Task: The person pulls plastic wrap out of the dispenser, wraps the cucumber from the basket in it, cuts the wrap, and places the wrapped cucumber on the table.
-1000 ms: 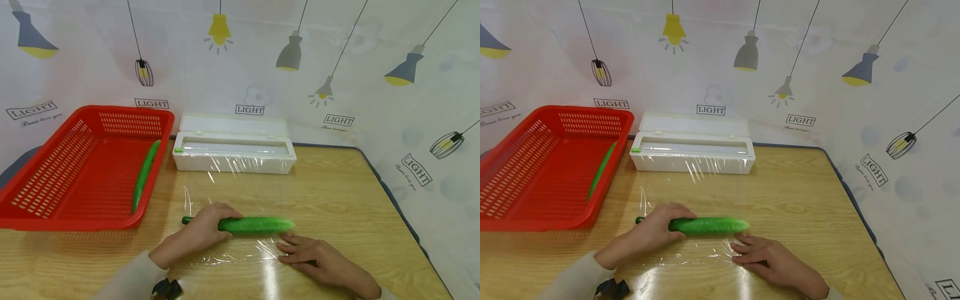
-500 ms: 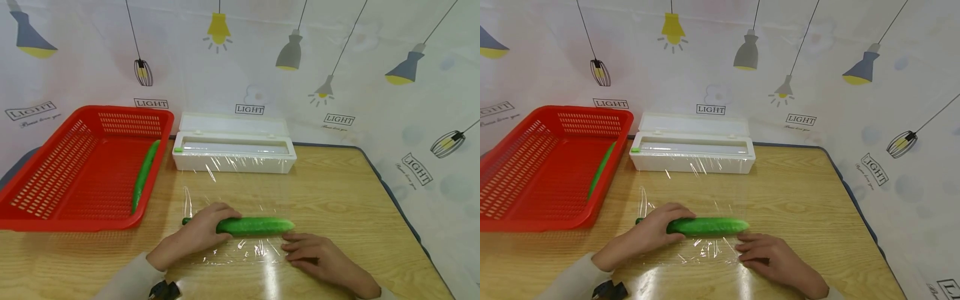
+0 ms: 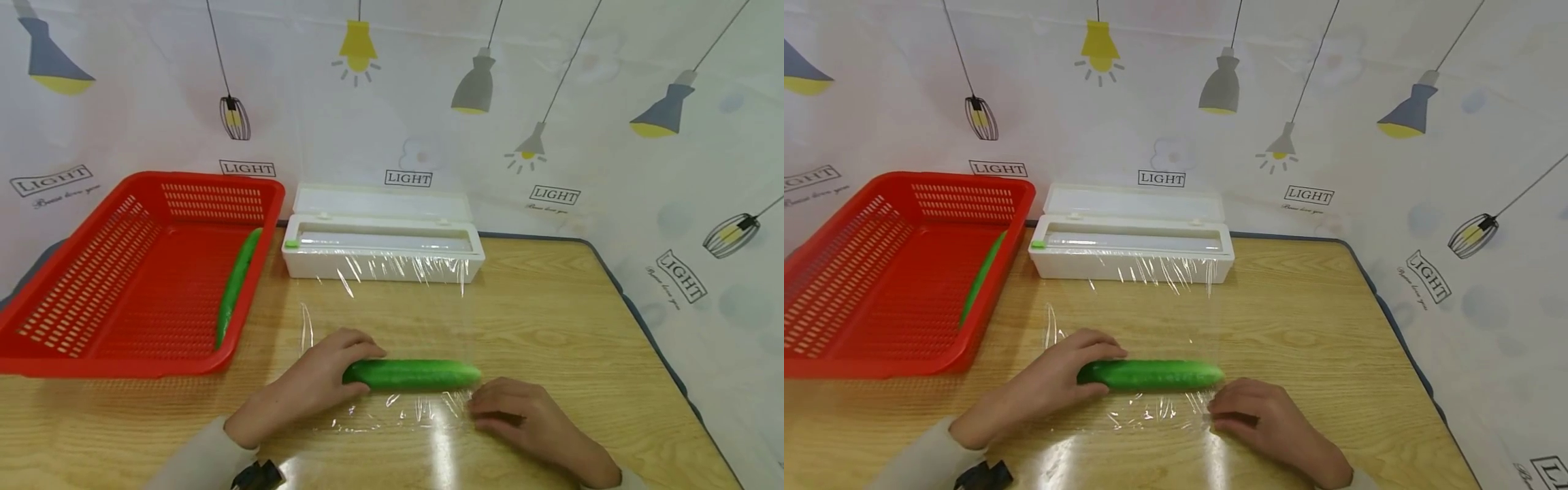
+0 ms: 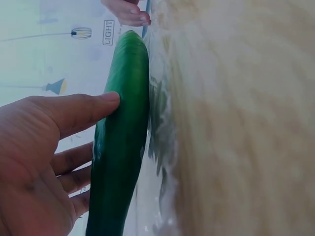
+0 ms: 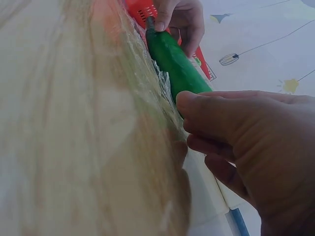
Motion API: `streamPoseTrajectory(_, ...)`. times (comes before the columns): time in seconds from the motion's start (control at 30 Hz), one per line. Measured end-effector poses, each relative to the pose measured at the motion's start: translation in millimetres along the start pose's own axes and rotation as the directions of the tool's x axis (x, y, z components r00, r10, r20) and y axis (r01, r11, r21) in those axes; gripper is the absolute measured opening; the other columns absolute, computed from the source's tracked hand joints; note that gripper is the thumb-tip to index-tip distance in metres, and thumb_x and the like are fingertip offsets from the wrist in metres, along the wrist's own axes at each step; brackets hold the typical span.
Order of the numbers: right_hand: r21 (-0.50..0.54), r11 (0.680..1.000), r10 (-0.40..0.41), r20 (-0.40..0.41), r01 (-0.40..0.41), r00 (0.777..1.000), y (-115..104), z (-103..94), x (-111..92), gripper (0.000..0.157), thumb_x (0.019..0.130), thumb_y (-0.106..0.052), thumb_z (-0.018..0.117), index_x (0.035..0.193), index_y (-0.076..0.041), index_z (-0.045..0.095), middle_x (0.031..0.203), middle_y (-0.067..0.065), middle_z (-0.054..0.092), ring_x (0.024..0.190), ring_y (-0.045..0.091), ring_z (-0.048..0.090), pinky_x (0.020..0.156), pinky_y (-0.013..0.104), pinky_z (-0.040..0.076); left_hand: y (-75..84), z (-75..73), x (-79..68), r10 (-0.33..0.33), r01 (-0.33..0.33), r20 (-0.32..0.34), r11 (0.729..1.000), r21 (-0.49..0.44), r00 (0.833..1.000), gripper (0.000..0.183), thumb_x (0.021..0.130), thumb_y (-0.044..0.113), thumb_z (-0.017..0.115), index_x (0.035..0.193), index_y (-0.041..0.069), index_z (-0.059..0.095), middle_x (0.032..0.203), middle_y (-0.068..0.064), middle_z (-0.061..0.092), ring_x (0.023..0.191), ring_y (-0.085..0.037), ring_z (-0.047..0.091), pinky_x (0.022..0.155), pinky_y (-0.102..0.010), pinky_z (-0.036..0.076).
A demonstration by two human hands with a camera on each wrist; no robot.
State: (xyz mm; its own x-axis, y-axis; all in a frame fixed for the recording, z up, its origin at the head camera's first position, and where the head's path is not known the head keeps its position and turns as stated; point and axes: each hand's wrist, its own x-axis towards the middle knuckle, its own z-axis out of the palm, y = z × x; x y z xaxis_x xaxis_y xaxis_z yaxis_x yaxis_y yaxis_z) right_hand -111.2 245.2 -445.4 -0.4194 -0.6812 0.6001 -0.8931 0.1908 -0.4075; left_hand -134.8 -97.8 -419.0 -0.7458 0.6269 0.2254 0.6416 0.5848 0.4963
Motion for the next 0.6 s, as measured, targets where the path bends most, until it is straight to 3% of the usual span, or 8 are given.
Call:
streamPoseTrajectory(0.3,-0.021,0.999,-0.026,-0.031,0.026,0.999,-6,0.1,7,0.019,0.075,-0.004,0.079,0.093,-0.007,0.072,0.089,0.003,0.068,0.078,0.017,0.065,0.076,0.022,0.051,-1.3,-0.9,-1.9,0.009,-0.009,0.004,1.0,0.017,1.0,0.048,0.078,0.02,0.08,0.122,0.014,0.064,0.119,-0.005,0.059,0.113,-0.024,0.053,0.094,-0.042,0.044)
streamPoseTrajectory(0.47,-0.07,0.998,-0.002,0.008,0.002,1.0,-3,5.0,-1,0.021,0.077,-0.008,0.079,0.096,-0.012,0.073,0.089,-0.005,0.067,0.078,0.004,0.061,0.069,0.012,0.047,-4.6,-1.7,-4.0,0.033,-0.033,-0.007,0.999,0.027,0.999,0.047,0.077,0.022,0.08,0.121,0.014,0.065,0.118,-0.004,0.059,0.113,-0.024,0.052,0.094,-0.042,0.043)
streamPoseTrajectory(0.6,-0.173,0.985,0.016,0.056,-0.006,0.998,-6,9.8,0,0.021,0.076,-0.013,0.08,0.096,-0.019,0.074,0.09,-0.011,0.066,0.079,-0.002,0.061,0.068,0.013,0.048,-6.0,-0.8,-4.2,0.04,-0.039,-0.03,0.999,0.033,0.999,0.046,0.077,0.022,0.081,0.12,0.014,0.066,0.116,-0.003,0.06,0.111,-0.023,0.053,0.094,-0.042,0.043)
